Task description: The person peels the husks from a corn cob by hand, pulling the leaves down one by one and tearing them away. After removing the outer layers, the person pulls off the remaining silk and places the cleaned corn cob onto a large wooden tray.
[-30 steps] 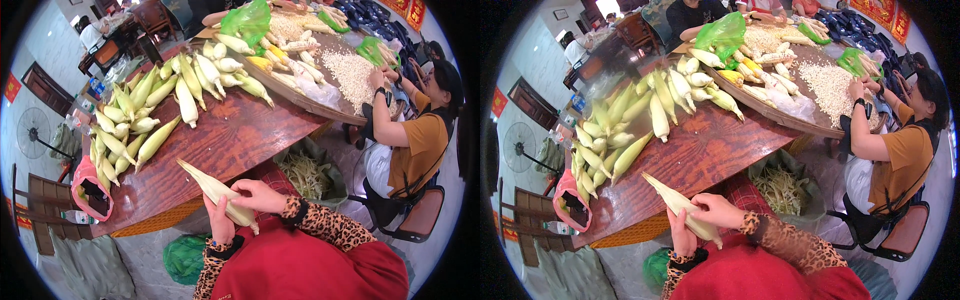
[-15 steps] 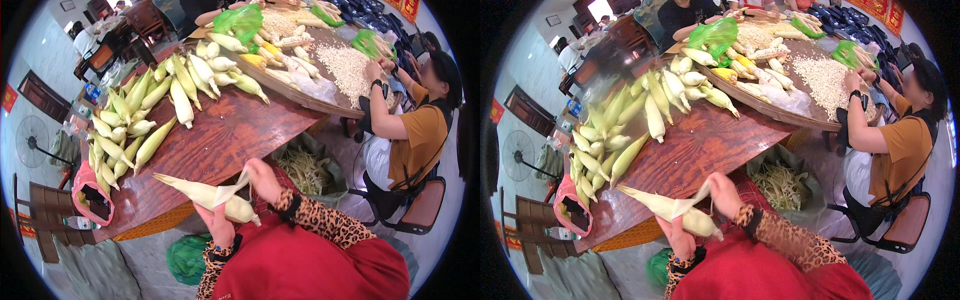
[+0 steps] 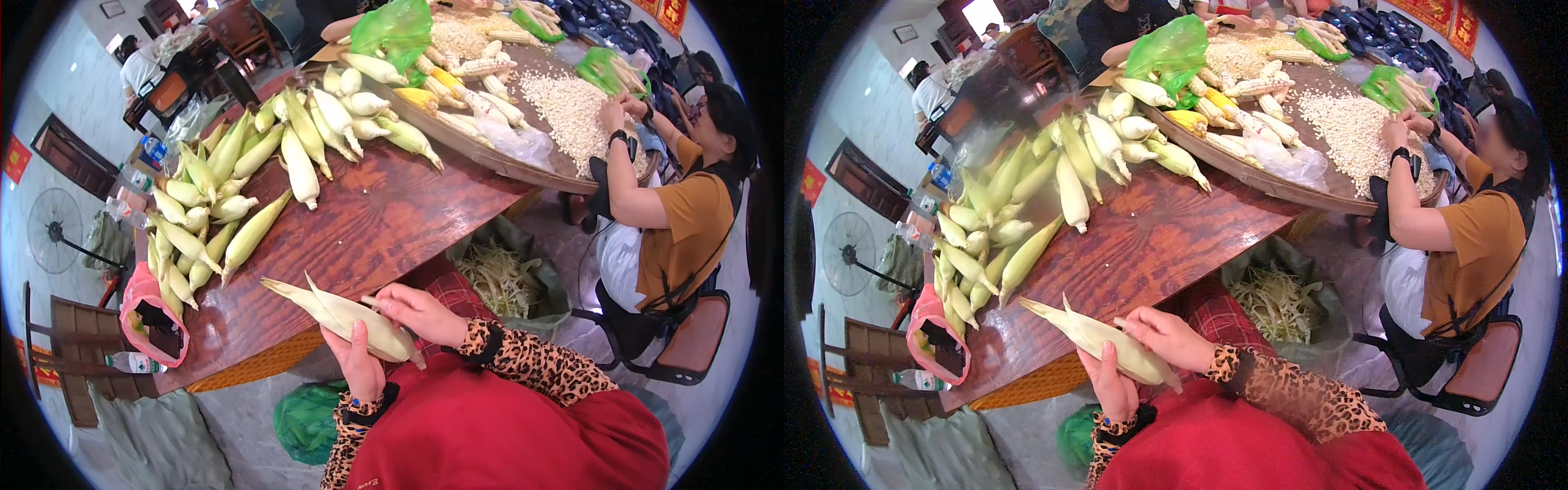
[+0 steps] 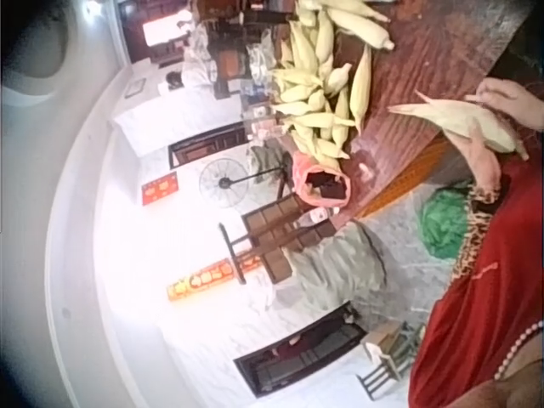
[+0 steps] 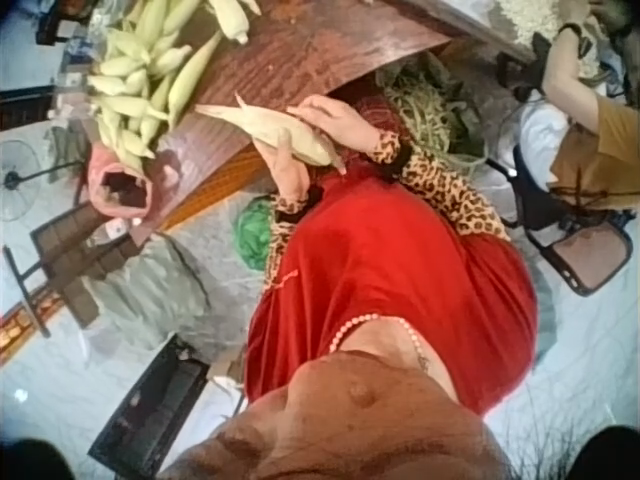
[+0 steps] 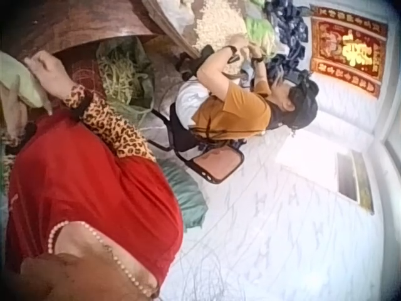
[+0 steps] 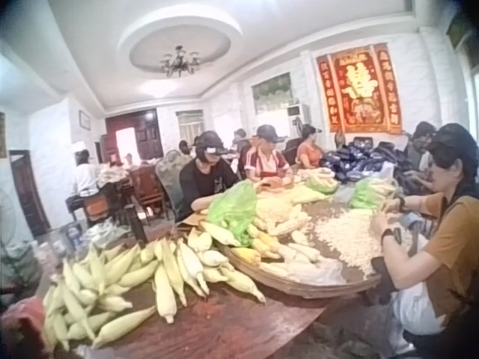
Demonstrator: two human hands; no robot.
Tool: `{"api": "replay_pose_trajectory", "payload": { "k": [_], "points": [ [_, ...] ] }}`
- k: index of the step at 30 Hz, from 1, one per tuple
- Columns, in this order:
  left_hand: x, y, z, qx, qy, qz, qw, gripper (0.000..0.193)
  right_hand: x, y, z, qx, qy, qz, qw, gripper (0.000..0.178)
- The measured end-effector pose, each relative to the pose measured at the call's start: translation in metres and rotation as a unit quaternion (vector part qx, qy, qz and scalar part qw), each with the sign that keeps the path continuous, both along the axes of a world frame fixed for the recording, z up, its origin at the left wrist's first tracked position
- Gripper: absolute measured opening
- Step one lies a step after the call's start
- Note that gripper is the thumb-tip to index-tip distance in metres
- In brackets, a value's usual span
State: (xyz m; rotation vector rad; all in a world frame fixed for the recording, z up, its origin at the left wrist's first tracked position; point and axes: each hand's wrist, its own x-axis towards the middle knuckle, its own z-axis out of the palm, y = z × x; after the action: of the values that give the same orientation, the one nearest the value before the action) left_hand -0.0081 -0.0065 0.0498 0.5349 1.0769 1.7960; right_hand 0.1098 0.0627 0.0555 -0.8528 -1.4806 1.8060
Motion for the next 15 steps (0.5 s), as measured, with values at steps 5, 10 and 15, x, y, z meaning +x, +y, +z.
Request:
{"api": "replay_pose_trajectory", "payload": {
  "k": [5,10,15],
  "points": [
    [0.0,-0.001,-0.003,-0.001,-0.002,0.007,1.0,0.057,-0.003,-0.011,0.0,0.21,-0.078,-0.035,0.974,0.016],
    [0.008,0.003,-0.001,-0.005,0.064,0.016,0.998,0.059,-0.012,-0.014,-0.009,0.221,-0.113,-0.135,0.959,0.012],
    [0.008,-0.005,0.009,0.019,0.043,0.018,0.999,0.06,0.048,0.069,-0.111,-0.109,0.062,-0.315,0.941,0.014]
  ]
}}
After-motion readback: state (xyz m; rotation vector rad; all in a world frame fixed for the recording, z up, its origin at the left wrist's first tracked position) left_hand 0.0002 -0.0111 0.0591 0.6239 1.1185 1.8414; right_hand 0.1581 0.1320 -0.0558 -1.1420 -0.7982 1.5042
